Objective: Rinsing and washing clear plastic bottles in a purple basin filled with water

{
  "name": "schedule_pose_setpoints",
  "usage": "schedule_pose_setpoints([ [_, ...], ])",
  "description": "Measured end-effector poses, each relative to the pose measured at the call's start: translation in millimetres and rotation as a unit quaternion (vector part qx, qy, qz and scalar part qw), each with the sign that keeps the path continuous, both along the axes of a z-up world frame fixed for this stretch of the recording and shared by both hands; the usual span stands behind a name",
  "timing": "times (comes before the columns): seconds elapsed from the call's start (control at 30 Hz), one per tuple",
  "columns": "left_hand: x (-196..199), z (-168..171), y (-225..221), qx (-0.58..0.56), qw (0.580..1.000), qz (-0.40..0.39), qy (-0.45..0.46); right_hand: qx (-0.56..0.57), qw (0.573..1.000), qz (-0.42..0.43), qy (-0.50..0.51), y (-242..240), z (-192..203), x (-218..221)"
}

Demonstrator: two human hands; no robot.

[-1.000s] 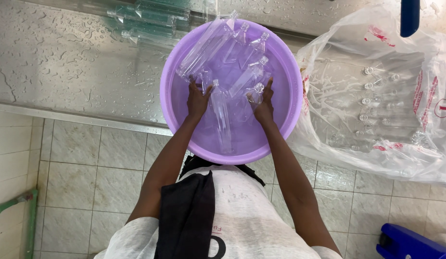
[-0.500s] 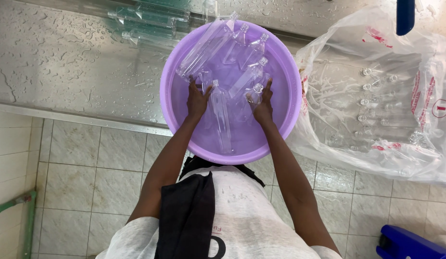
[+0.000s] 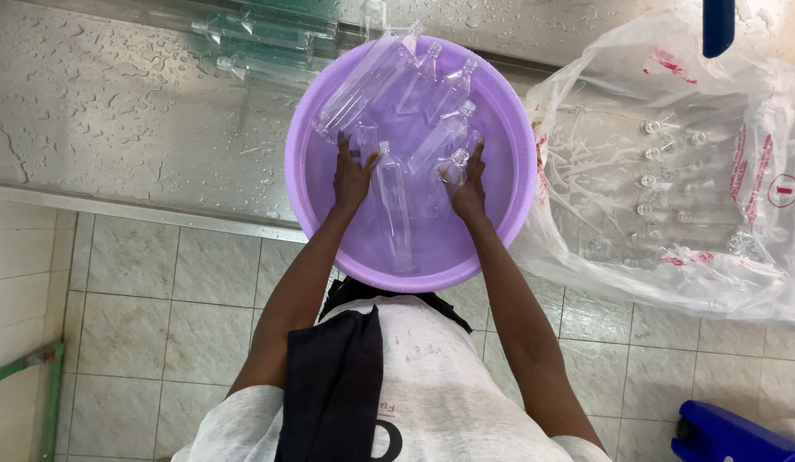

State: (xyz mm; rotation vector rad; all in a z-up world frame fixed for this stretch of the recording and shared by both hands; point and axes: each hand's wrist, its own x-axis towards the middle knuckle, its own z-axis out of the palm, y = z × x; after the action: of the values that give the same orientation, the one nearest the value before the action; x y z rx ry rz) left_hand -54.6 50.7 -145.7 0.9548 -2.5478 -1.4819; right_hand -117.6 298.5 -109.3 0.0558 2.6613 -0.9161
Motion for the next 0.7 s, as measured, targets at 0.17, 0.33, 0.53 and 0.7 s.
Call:
schedule_pose_setpoints([
  [0.17,2.7,-5.5,-1.3,0.046,0.999,-0.007,0.029,-0.069,0.996,0.003,0.061,8.5,0.3,-0.8],
  [0.33,4.6,30.7,-5.6,0.083,0.989,-0.037,0.114,-0.149,0.979,-0.013,0.135,24.3,-4.5,-9.3],
  [0.53,9.3,84.2,-4.5,0.097,0.973,-0.107,0.181,-0.156,0.974,0.049,0.159,44.7,84.6,-9.8],
  [0.7,11.1,117.0,6.9,0.058,0.963,-0.165,0.207,-0.085,0.978,0.085,0.173,59.0,124.2,-10.9],
])
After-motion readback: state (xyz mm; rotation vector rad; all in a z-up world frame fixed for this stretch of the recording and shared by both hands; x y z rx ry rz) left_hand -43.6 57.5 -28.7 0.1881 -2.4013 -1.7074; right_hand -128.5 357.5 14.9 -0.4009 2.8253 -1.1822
